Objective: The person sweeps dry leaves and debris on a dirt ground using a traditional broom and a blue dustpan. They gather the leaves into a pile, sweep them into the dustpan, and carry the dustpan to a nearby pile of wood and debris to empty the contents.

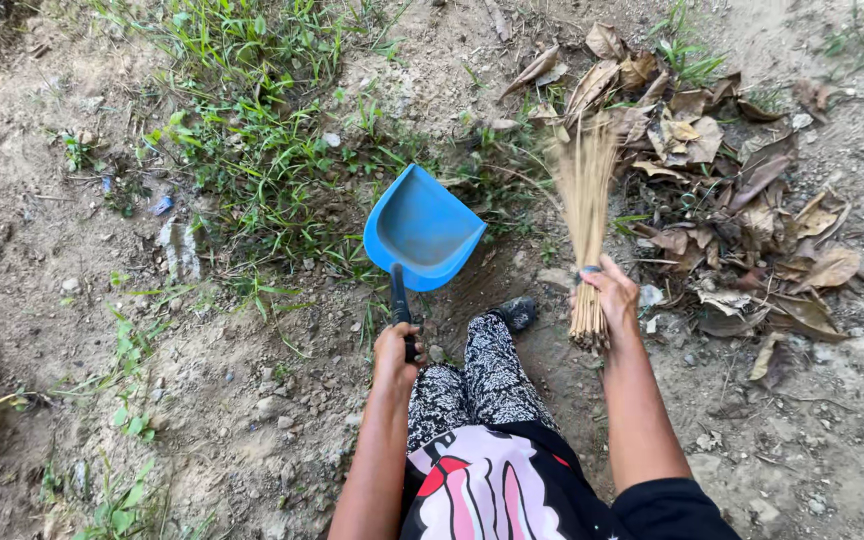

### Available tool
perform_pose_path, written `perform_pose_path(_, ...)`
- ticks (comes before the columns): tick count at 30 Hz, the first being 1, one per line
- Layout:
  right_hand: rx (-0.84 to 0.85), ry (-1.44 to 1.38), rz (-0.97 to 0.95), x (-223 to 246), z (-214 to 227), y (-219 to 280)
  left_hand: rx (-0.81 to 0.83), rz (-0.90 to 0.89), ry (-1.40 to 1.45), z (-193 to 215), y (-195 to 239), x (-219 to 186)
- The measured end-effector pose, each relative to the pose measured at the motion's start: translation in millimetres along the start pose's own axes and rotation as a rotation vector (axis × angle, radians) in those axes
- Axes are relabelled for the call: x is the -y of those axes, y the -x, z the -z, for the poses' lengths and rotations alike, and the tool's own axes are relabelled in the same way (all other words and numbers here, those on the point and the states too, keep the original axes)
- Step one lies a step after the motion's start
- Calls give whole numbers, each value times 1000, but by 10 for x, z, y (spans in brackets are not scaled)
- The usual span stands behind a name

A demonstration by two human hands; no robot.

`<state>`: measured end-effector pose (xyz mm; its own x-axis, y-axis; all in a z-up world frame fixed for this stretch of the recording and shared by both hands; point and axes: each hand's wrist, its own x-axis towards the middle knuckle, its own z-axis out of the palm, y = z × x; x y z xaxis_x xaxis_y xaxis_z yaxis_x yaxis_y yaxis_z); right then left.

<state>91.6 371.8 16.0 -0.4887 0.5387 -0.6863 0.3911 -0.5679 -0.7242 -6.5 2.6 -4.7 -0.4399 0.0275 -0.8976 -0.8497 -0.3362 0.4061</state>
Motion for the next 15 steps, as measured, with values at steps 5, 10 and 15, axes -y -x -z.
perform_pose_path(5,118,86,35,776,122,601,-26,23,21,-113,-197,-110)
perform_pose_path(10,314,107,-278,833,176,670,-64,29,64,-167,-285,-315)
perform_pose_path(15,266,114,-358,577,70,46,-108,26,67,-313,-302,-435)
